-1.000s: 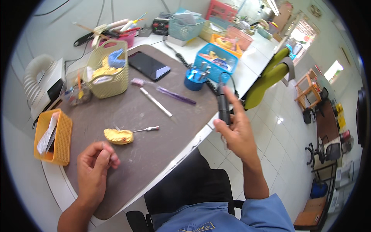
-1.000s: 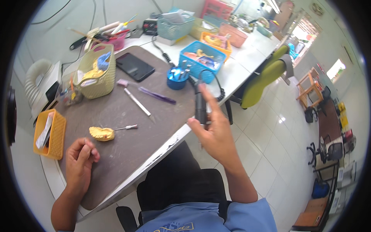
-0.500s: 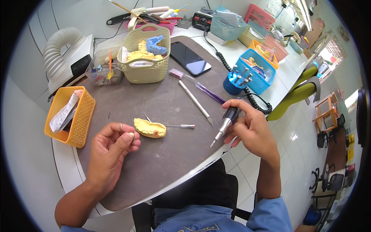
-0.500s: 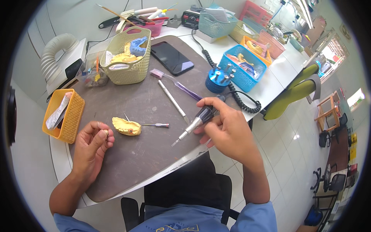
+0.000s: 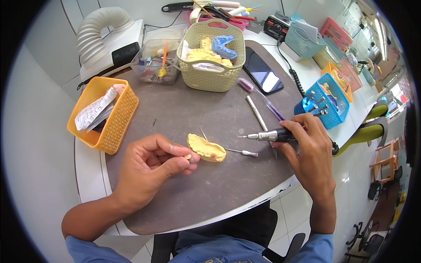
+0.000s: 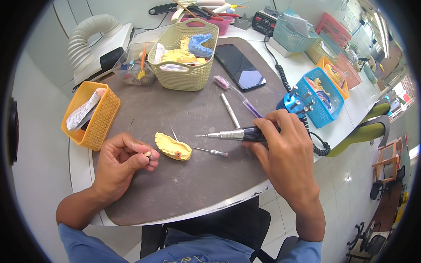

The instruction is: The person uses a rotary handpiece to grind and shape a small yellow denture component. They repeatedly switch between grinding the object and inserting it into a larger yellow denture mold to check the fit. The person also uses a manual metal tool to adjust the component within the mold.

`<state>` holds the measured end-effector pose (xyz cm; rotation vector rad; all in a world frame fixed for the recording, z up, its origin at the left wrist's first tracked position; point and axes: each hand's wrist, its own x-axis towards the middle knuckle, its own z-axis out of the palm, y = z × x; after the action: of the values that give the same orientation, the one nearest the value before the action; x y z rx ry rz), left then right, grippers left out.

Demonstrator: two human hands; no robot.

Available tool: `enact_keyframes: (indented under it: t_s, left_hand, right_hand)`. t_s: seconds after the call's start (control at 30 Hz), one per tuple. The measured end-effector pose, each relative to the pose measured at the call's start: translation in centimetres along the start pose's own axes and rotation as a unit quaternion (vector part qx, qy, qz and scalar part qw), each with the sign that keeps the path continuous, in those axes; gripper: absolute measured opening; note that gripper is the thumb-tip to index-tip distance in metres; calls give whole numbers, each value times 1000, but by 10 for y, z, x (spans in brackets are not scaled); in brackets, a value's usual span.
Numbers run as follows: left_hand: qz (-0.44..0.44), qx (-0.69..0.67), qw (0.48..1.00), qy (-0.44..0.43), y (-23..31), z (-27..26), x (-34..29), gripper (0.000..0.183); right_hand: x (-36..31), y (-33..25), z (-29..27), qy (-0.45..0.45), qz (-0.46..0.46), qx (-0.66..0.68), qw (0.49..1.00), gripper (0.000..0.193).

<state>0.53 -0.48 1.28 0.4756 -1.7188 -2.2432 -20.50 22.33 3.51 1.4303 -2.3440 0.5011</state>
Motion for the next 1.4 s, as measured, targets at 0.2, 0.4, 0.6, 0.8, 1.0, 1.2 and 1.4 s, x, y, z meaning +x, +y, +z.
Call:
enact_keyframes:
  t_s: [0.2, 0.4, 0.6, 0.8, 1.0, 1.2, 1.4]
  left_hand:
    - [70, 43, 997, -6, -3, 2, 0, 20]
    - [69, 60, 996, -15, -6, 0, 0, 22]
    - [43, 74, 996, -18, -1, 1, 0, 23]
    - [44, 77, 996, -23, -1, 0, -1, 25]
    - [48, 74, 996, -28, -1, 0, -1, 25]
    - [48, 67, 996, -31, 0, 1, -1, 24]
    - [64, 117, 990, -48, -1, 0, -2, 16]
  right_hand:
    - [10, 0, 14, 17, 12, -14, 1000, 34]
    - [12, -3, 19, -10, 19, -36, 999, 33]
    - [11, -1, 24, 0, 23, -17, 1000, 34]
    - [11, -2, 25, -8, 34, 12, 999, 35]
    - [10, -2, 23, -13, 31, 27, 999, 35]
    - [9, -1, 24, -17, 33, 28, 999, 36]
    - [10, -2, 21, -24, 36, 32, 999, 38]
